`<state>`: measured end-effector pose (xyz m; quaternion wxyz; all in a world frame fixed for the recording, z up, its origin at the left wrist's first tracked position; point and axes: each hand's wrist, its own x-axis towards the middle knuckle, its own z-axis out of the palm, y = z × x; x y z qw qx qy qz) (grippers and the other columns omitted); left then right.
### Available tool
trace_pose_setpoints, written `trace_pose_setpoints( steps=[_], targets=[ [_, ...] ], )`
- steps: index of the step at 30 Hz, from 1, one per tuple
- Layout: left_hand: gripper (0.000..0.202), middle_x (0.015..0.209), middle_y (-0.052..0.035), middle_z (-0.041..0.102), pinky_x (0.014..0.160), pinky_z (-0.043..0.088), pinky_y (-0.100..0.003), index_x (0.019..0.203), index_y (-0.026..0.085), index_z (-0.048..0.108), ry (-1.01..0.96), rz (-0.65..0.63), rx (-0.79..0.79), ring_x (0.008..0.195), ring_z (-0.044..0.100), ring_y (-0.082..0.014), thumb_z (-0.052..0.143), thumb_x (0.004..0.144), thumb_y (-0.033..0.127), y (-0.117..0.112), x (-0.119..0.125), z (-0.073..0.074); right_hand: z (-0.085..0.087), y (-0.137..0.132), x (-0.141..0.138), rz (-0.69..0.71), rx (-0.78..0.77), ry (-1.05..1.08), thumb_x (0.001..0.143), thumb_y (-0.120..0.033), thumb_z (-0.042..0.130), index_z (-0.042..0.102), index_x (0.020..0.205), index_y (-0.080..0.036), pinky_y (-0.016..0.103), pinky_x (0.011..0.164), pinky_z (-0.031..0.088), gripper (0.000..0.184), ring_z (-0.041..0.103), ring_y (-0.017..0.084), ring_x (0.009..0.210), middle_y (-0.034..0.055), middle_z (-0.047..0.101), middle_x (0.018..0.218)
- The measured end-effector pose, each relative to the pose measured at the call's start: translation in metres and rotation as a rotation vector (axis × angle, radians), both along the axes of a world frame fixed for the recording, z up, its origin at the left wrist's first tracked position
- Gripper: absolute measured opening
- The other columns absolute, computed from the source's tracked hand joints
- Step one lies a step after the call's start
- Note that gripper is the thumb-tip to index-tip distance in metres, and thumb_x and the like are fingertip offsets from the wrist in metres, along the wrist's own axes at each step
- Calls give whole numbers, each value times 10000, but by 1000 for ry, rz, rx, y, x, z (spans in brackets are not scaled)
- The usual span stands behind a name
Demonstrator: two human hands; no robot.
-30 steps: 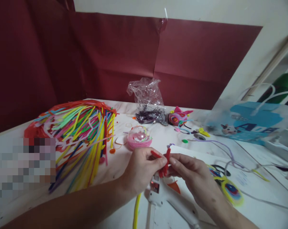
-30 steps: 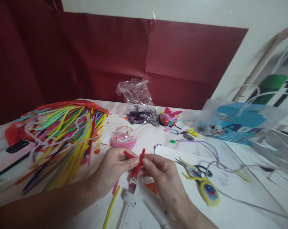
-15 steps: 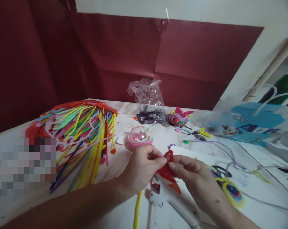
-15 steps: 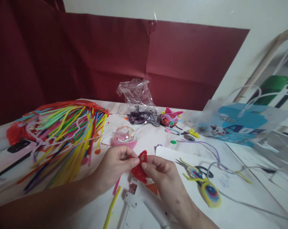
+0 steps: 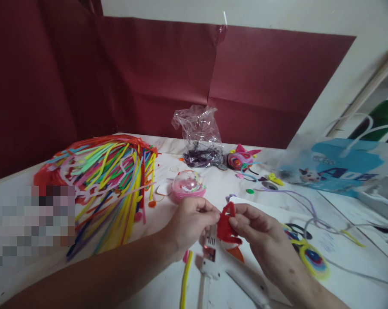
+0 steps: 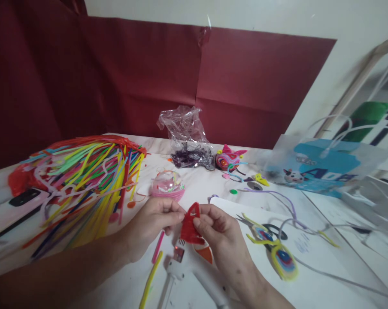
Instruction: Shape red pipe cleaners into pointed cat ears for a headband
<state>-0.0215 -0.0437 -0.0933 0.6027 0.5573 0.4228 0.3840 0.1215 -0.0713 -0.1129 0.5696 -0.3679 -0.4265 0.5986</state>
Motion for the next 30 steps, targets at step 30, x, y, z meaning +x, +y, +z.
trace_pose_setpoints(
  steps=[30],
  targets=[
    [155,645,12,529,608,423,-238,719,137,509,-57,51,165,615,508,-95,625,618,155,-3,2,-7,-3,-1,0,110,57,-196,780,-322,611,657,675,-135,231,539,365,220,445,111,546,-1,545,571]
  ],
)
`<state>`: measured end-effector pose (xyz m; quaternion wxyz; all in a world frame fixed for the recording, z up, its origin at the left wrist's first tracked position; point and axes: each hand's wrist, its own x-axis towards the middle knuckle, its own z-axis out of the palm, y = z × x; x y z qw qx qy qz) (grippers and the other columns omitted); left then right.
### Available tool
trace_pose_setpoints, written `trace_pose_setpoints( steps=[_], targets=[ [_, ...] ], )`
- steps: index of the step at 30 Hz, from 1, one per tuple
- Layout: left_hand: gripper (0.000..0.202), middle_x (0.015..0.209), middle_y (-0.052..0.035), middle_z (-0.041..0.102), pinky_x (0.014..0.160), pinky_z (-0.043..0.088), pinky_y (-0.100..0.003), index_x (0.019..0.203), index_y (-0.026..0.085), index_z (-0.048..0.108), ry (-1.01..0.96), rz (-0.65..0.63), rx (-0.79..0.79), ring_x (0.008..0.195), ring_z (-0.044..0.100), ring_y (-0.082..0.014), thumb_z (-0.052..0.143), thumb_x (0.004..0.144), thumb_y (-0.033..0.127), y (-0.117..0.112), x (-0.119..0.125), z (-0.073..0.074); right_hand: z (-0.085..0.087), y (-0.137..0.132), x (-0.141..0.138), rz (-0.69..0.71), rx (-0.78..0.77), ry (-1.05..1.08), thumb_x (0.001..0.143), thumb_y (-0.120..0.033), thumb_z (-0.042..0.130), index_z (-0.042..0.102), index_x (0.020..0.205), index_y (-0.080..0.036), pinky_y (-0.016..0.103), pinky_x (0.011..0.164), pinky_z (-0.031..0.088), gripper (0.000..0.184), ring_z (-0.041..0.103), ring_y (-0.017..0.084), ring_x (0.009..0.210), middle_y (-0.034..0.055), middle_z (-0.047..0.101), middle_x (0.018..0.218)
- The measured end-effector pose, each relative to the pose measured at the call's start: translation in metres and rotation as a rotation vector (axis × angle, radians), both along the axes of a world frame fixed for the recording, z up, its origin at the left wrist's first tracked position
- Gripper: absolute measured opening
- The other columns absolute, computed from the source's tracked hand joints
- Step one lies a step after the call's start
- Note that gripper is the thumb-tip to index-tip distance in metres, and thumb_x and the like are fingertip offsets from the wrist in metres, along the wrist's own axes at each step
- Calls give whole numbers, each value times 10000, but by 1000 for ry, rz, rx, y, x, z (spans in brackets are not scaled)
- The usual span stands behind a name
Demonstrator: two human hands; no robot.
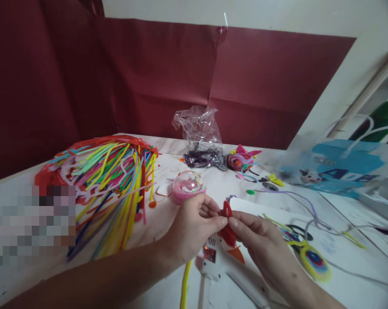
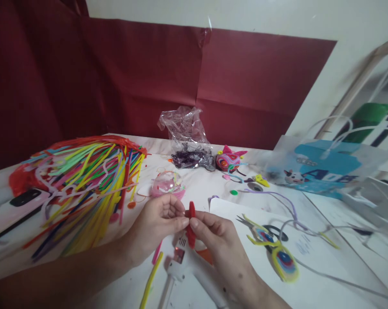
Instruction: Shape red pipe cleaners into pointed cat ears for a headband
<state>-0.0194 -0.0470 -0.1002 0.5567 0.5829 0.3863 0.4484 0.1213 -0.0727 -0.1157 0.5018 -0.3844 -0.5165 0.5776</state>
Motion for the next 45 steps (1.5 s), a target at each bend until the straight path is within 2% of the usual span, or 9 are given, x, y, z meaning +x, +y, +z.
trace_pose_setpoints(
  steps=[4,9,14,21,24,27,31,40,45],
  targets=[
    [298,741,6,492,651,432,-247,829,150,475,46,75,41,688,498,-107,659,598,188,0,1,-3,-3,-1,1,28,25,30,814,-300,575,643,672,-142,226,560,355,223,435,109,580,-9,530,605],
    [334,772,-7,517,642,454,-270,885,160,427,-10,44,-75,691,537,-120,642,633,202,-1,4,-9,-8,-1,-1,15,3,121,775,-285,622,696,833,-191,276,662,422,133,544,148,647,11,635,682],
    [224,718,7,534,635,442,-255,769,146,471,-90,-15,-132,655,542,-105,641,625,169,-1,6,-11,-3,-2,-4,-12,-7,202,731,-289,668,682,907,-214,339,722,473,191,623,188,706,48,701,816],
    [94,614,-10,591,588,423,-242,678,116,574,-94,-56,-104,577,543,-105,619,645,192,0,4,-5,-6,-2,-3,-108,-18,210,694,-305,707,616,961,-212,282,583,486,297,617,158,566,-9,667,613],
    [69,579,0,574,559,404,-220,641,107,574,-93,-26,-126,543,514,-85,610,640,166,-2,4,-2,-7,0,-2,-122,-29,200,694,-301,709,621,910,-195,258,574,479,257,611,142,562,-7,664,618],
    [77,595,-16,587,577,413,-235,636,101,573,-120,-16,-153,559,530,-99,604,641,172,-4,4,3,-5,-1,-3,-159,-17,129,691,-305,709,639,748,-153,219,549,458,177,582,118,543,5,656,603],
    [91,592,-34,599,570,417,-256,650,101,565,-148,-16,-233,546,545,-119,605,634,181,-5,3,7,-2,-3,-4,-189,1,46,681,-336,703,632,611,-134,210,483,418,225,523,105,473,-5,602,504],
    [123,531,-13,572,523,397,-242,627,106,554,-159,-23,-295,491,528,-106,619,645,209,-6,4,9,-1,-4,-3,-248,61,-57,672,-372,697,642,602,-148,223,522,409,242,502,114,509,-4,604,523],
    [124,544,-17,581,536,412,-249,609,112,549,-153,-24,-277,509,540,-114,623,631,209,-6,4,6,2,-6,-6,-216,-5,-18,626,-372,727,634,585,-150,222,499,421,244,504,111,487,-6,601,519]
  ],
)
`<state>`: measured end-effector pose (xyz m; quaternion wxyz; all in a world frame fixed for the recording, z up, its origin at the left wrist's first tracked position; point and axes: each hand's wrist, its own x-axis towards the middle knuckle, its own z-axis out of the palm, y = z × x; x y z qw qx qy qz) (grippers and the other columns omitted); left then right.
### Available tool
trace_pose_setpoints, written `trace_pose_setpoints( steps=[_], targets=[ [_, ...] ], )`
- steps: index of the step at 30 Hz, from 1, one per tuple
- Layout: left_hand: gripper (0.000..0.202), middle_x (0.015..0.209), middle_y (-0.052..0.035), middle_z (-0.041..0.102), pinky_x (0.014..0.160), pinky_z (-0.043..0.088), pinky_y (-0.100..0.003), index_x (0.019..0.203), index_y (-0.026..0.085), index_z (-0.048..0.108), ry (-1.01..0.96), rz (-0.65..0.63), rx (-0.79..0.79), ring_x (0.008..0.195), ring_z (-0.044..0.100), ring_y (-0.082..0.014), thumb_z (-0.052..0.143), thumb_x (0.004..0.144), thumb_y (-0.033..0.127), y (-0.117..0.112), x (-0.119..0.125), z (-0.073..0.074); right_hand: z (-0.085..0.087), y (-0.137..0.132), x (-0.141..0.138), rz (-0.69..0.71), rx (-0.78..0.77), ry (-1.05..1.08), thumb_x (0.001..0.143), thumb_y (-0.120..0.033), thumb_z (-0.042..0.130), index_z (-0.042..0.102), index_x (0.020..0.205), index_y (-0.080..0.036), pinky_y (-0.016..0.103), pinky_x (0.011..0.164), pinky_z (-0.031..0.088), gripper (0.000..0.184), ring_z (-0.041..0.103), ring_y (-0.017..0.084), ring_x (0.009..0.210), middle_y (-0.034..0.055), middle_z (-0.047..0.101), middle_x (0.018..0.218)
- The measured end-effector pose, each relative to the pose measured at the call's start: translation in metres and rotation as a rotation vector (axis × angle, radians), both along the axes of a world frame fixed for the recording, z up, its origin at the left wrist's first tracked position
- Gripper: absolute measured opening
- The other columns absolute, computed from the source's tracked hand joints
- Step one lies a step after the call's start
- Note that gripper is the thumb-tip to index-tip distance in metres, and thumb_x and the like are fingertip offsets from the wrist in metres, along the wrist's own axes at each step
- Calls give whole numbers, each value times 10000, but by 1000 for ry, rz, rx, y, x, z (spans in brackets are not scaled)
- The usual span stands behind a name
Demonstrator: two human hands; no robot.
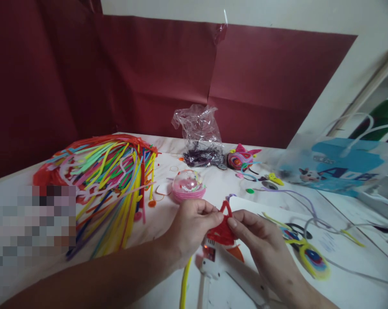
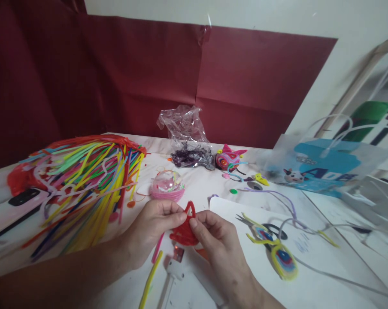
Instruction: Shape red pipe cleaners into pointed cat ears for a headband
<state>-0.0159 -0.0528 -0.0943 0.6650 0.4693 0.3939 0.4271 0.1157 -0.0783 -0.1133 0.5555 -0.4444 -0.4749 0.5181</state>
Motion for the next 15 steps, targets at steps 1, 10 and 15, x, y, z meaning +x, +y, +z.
trace_pose_setpoints(
  steps=[1,10,15],
  targets=[
    [122,539,-11,574,529,405,-242,598,115,547,18,7,20,505,531,-109,622,628,207,0,0,-1,0,-1,0,0,-8,12,618,-365,734,628,570,-149,215,492,418,246,500,105,479,-10,594,509],
    [204,559,0,555,506,386,-218,651,120,537,34,-69,73,498,515,-92,585,708,310,3,0,-6,-5,2,5,-27,25,81,643,-332,729,609,568,-145,211,468,389,234,467,96,459,-14,568,487],
    [259,552,-3,570,478,377,-219,744,123,526,112,-162,93,460,500,-87,617,683,358,9,-7,-1,-4,8,12,-51,49,104,684,-345,693,591,575,-153,226,480,389,243,483,113,466,1,584,490]
  ],
)
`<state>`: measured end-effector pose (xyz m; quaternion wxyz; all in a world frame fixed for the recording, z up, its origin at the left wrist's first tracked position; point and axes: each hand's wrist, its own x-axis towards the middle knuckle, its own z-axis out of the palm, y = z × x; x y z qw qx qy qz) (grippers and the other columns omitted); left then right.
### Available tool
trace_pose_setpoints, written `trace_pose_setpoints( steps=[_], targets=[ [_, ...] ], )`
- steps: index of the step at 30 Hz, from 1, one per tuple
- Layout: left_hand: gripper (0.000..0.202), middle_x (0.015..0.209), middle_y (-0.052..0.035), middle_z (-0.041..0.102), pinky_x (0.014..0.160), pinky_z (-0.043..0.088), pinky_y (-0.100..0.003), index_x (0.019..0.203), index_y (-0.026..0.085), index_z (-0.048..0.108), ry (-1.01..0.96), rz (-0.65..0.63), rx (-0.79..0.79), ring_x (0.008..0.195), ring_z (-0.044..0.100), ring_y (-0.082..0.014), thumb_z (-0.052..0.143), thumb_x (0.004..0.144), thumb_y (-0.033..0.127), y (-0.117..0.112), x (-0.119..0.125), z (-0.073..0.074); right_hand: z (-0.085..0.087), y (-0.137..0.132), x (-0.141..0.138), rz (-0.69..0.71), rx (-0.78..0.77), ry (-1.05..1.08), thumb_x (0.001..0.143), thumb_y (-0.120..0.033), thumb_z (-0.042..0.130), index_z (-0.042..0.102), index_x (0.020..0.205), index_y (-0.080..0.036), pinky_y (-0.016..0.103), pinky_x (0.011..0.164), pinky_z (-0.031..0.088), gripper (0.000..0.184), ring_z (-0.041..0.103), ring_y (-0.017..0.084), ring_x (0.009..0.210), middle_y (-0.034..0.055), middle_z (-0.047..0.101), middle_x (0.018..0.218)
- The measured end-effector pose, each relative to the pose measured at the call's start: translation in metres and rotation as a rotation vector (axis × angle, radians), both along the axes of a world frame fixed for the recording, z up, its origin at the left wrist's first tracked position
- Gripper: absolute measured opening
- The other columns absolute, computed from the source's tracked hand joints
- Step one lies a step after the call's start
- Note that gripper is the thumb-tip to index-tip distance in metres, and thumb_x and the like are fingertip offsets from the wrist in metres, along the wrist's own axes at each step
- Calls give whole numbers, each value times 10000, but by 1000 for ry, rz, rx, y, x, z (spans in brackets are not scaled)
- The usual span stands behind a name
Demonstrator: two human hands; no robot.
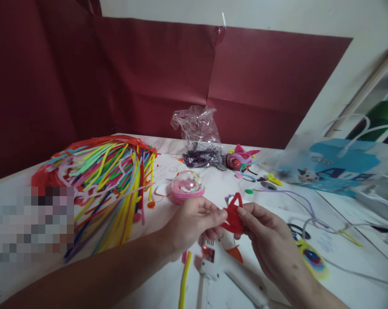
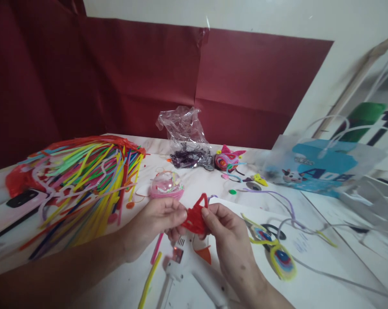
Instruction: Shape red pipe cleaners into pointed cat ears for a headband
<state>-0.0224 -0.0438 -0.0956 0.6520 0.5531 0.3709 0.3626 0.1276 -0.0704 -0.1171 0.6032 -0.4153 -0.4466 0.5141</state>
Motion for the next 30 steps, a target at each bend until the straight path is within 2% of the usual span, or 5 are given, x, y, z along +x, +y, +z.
trace_pose_setpoints(
  steps=[3,9,15,22,30],
  targets=[
    [240,573,-2,588,489,393,-225,764,127,536,8,-33,-4,471,513,-91,676,606,242,1,-1,-1,2,0,1,-1,4,21,681,-331,697,593,581,-158,225,474,392,225,490,113,453,1,592,483],
    [140,547,10,578,502,414,-221,725,128,531,-18,19,39,478,536,-89,623,622,150,-1,2,-4,-1,0,1,20,4,14,684,-306,700,614,610,-153,240,494,397,191,512,125,479,14,619,522],
    [121,600,-17,601,531,432,-228,793,111,540,-17,7,7,511,548,-89,557,677,139,-2,0,-1,0,1,1,31,35,13,707,-298,683,623,606,-156,237,496,393,184,507,123,484,10,620,521],
    [181,680,-41,610,534,424,-238,786,100,569,13,-46,55,567,540,-103,607,611,120,0,-2,-3,1,2,1,-21,30,41,678,-292,713,633,604,-157,212,484,401,174,509,102,447,1,628,506],
    [83,601,-20,598,481,424,-228,695,113,548,26,0,65,486,518,-83,574,676,189,0,-1,-8,-1,2,2,-2,38,36,683,-308,703,620,601,-153,215,474,405,194,518,109,446,8,620,483]
  ],
)
